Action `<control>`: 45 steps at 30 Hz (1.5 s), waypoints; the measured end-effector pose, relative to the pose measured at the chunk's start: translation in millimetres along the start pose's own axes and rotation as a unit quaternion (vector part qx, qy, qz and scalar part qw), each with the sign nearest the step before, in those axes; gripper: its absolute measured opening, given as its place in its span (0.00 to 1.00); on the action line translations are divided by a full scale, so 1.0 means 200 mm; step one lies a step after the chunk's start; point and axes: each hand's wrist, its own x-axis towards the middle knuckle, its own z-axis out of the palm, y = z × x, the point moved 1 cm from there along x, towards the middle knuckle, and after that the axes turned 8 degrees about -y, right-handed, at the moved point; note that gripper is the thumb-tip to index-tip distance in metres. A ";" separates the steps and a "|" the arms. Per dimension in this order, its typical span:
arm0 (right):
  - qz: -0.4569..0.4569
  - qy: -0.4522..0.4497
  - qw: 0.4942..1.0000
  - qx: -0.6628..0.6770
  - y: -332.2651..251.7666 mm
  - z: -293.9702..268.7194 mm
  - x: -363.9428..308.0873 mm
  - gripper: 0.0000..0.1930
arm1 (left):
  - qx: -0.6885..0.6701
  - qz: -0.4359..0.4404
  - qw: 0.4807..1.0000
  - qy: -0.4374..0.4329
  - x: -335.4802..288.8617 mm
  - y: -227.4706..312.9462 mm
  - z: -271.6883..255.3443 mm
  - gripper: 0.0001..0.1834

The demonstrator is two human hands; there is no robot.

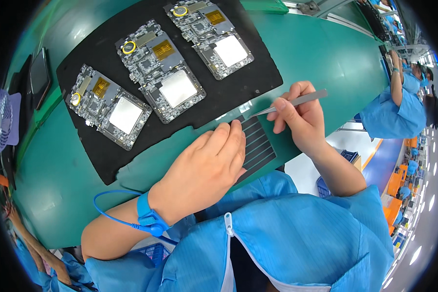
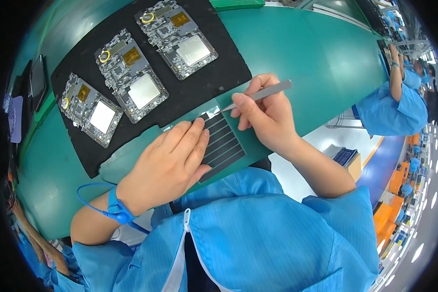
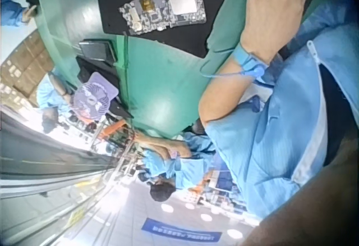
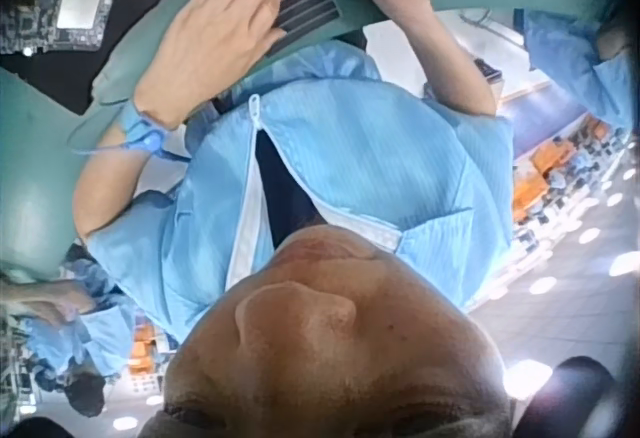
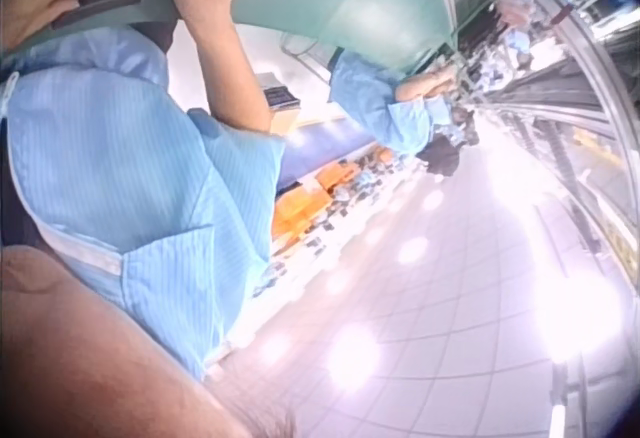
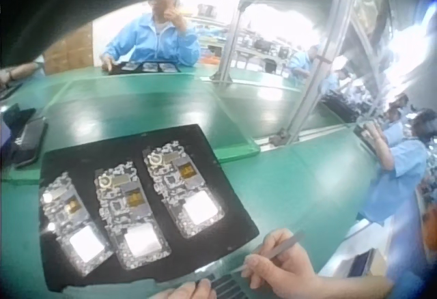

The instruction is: The person uses tweezers to pick up small metallic components from a sheet and places them onto circuit boards arranged on a black mat. The person repeatedly picks up components and places them on the boards, occasionally adjusting their position. The task involves precise placement of small parts onto electronic assemblies.

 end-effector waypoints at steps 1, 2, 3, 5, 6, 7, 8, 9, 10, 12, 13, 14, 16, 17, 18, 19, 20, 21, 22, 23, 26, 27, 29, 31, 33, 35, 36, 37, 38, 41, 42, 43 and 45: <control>-0.004 0.000 1.000 -0.004 0.00 0.02 0.00 0.10 | 0.008 -0.001 1.000 -0.006 0.00 0.00 -0.01 0.31; 0.002 0.002 1.000 -0.008 -0.01 0.03 0.01 0.10 | 0.016 -0.002 1.000 -0.011 0.00 0.00 -0.01 0.31; 0.008 0.002 1.000 -0.011 -0.01 0.04 0.02 0.10 | 0.018 0.000 1.000 -0.011 0.00 0.01 -0.01 0.31; 0.009 0.003 1.000 -0.009 -0.01 0.06 0.02 0.11 | 0.021 0.000 1.000 -0.008 0.00 0.01 -0.01 0.31; 0.005 0.005 1.000 -0.004 -0.01 0.06 0.03 0.11 | 0.024 0.002 1.000 -0.006 0.00 0.01 -0.01 0.31; 0.001 0.005 1.000 0.002 -0.01 0.07 0.03 0.11 | 0.025 0.003 1.000 -0.003 0.00 0.01 -0.01 0.31; 0.018 -0.001 1.000 0.016 -0.01 0.06 0.04 0.11 | 0.025 0.004 1.000 -0.001 -0.01 0.01 -0.01 0.31; 0.035 -0.007 0.999 0.031 -0.01 0.04 0.04 0.11 | 0.026 0.005 1.000 -0.001 -0.01 0.01 -0.01 0.31; 0.052 -0.013 0.998 0.045 -0.01 0.03 0.04 0.11 | 0.026 0.005 1.000 -0.001 -0.01 0.01 -0.01 0.31; 0.050 -0.005 0.998 0.036 -0.01 0.02 0.05 0.11 | 0.027 0.006 1.000 -0.002 0.00 0.01 -0.01 0.31; 0.049 0.000 0.998 0.031 -0.01 0.01 0.05 0.11 | 0.028 0.008 1.000 -0.002 0.00 0.01 0.00 0.31; 0.043 -0.004 0.999 0.021 -0.01 0.02 0.05 0.11 | 0.028 0.009 1.000 -0.002 0.00 0.01 0.00 0.31; 0.030 -0.012 0.999 0.001 0.00 0.02 0.04 0.12 | 0.029 0.010 1.000 0.006 -0.01 0.00 0.01 0.30; 0.034 -0.013 0.999 0.000 -0.01 0.02 0.04 0.11 | 0.030 0.010 0.999 0.010 -0.01 0.00 0.01 0.30; 0.038 -0.014 0.999 -0.001 -0.01 0.02 0.05 0.11 | 0.038 0.012 0.999 0.010 -0.01 0.00 0.01 0.30; 0.042 -0.017 0.999 -0.001 -0.01 0.02 0.05 0.11 | 0.046 0.012 0.999 0.010 -0.01 0.00 0.01 0.30; 0.034 -0.017 0.999 -0.002 -0.01 0.03 0.05 0.10 | 0.054 0.012 0.998 0.010 0.00 0.00 0.01 0.29; 0.025 -0.017 1.000 -0.003 -0.01 0.03 0.06 0.10 | 0.061 0.013 0.998 0.010 -0.01 0.00 0.01 0.29; 0.017 -0.020 1.000 -0.004 -0.01 0.04 0.06 0.09 | 0.069 0.011 0.998 0.011 -0.01 0.00 0.01 0.29; 0.001 -0.003 1.000 0.018 -0.02 0.05 0.06 0.09 | 0.076 0.008 0.997 0.012 -0.02 0.00 0.02 0.29; -0.052 0.022 0.995 0.076 -0.06 0.07 0.09 0.07 | 0.103 0.008 0.994 0.035 -0.03 0.00 0.07 0.27; -0.073 0.018 0.993 0.092 -0.09 0.07 0.13 0.07 | 0.086 0.003 0.995 0.048 -0.05 0.00 0.07 0.27; -0.083 -0.011 0.988 0.127 -0.15 0.15 0.22 0.07 | 0.059 -0.002 0.996 0.069 -0.10 0.00 0.05 0.26; -0.057 -0.053 0.985 0.152 -0.21 0.27 0.34 0.07 | 0.025 -0.057 0.994 0.093 -0.21 0.00 -0.03 0.25; -0.042 -0.108 0.982 0.148 -0.19 0.40 0.45 0.08 | -0.003 -0.125 0.982 0.140 -0.31 -0.04 -0.08 0.24; -0.024 -0.152 0.979 0.130 -0.20 0.56 0.54 0.10 | 0.013 -0.217 0.957 0.192 -0.42 -0.09 -0.12 0.25; 0.000 -0.170 0.979 0.112 -0.20 0.62 0.58 0.10 | 0.036 -0.260 0.946 0.191 -0.47 -0.12 -0.11 0.24; 0.000 -0.205 0.969 0.135 -0.19 0.67 0.62 0.09 | 0.047 -0.281 0.938 0.198 -0.50 -0.13 -0.10 0.24; 0.008 -0.224 0.963 0.149 -0.16 0.71 0.66 0.10 | 0.057 -0.301 0.930 0.204 -0.52 -0.14 -0.10 0.24; 0.005 -0.239 0.966 0.099 -0.15 0.76 0.70 0.10 | 0.061 -0.288 0.930 0.218 -0.53 -0.17 -0.08 0.24; 0.003 -0.237 0.967 0.093 -0.15 0.76 0.71 0.10 | 0.068 -0.286 0.931 0.216 -0.53 -0.17 -0.08 0.24; 0.002 -0.233 0.969 0.089 -0.14 0.76 0.71 0.10 | 0.075 -0.283 0.932 0.212 -0.53 -0.18 -0.07 0.24; 0.008 -0.230 0.970 0.071 -0.14 0.76 0.70 0.10 | 0.083 -0.281 0.933 0.210 -0.52 -0.18 -0.06 0.24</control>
